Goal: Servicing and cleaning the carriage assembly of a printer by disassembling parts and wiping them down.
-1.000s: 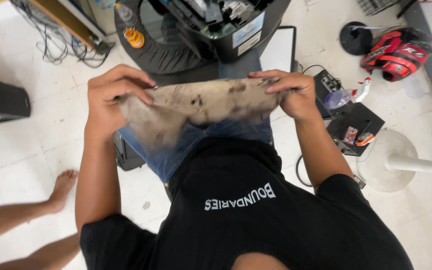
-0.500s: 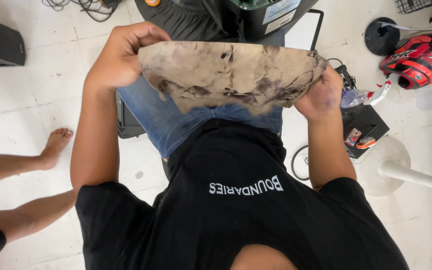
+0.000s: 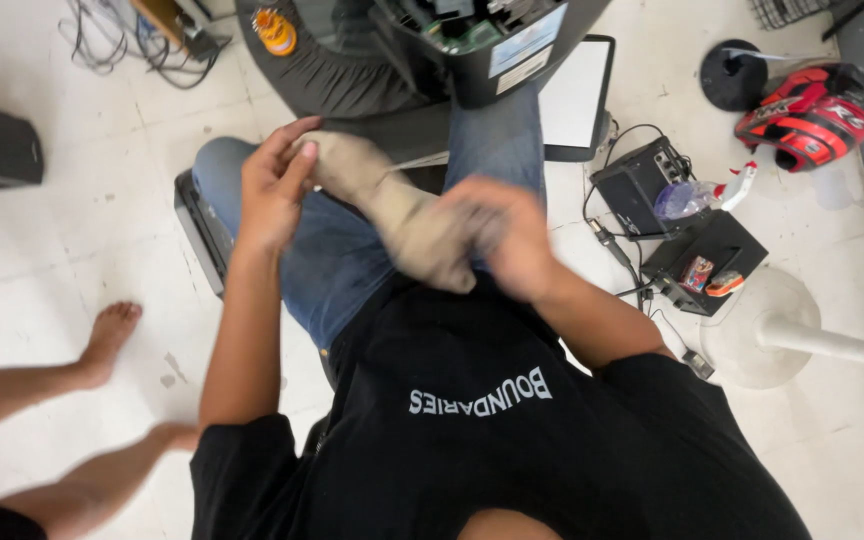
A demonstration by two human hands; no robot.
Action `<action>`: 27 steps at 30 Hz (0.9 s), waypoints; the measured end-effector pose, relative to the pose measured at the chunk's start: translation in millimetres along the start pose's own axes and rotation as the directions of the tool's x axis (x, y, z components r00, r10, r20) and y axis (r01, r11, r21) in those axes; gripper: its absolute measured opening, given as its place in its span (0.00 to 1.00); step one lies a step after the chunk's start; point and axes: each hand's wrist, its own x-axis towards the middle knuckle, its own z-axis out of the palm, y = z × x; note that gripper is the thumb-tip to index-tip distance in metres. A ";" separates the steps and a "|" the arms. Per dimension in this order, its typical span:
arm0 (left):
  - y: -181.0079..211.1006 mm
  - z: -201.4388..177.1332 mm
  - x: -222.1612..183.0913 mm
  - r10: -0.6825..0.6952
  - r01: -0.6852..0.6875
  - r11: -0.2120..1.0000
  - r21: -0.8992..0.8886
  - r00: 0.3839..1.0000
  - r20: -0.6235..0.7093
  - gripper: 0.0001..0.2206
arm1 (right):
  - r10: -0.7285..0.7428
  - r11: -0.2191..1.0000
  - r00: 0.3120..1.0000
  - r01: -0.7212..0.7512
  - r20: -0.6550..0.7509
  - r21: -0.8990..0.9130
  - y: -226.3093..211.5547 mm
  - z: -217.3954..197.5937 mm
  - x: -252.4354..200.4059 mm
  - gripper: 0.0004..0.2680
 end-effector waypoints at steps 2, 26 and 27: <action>-32.9 19.0 3.4 0.019 -0.110 0.859 -0.499 0.983 -0.183 0.17 | 0.011 0.877 0.760 0.305 0.650 -0.371 -48.0 69.3 -6.3 0.22; -39.5 125.2 -20.3 0.179 -0.175 0.983 -0.046 0.980 0.085 0.36 | -0.266 0.938 0.911 0.168 -0.316 -0.304 123.7 -86.9 53.6 0.17; -44.6 122.8 -19.7 0.175 -0.172 0.984 -0.045 0.981 0.081 0.36 | -0.261 0.939 0.913 0.164 -0.314 -0.303 118.0 -77.6 50.4 0.17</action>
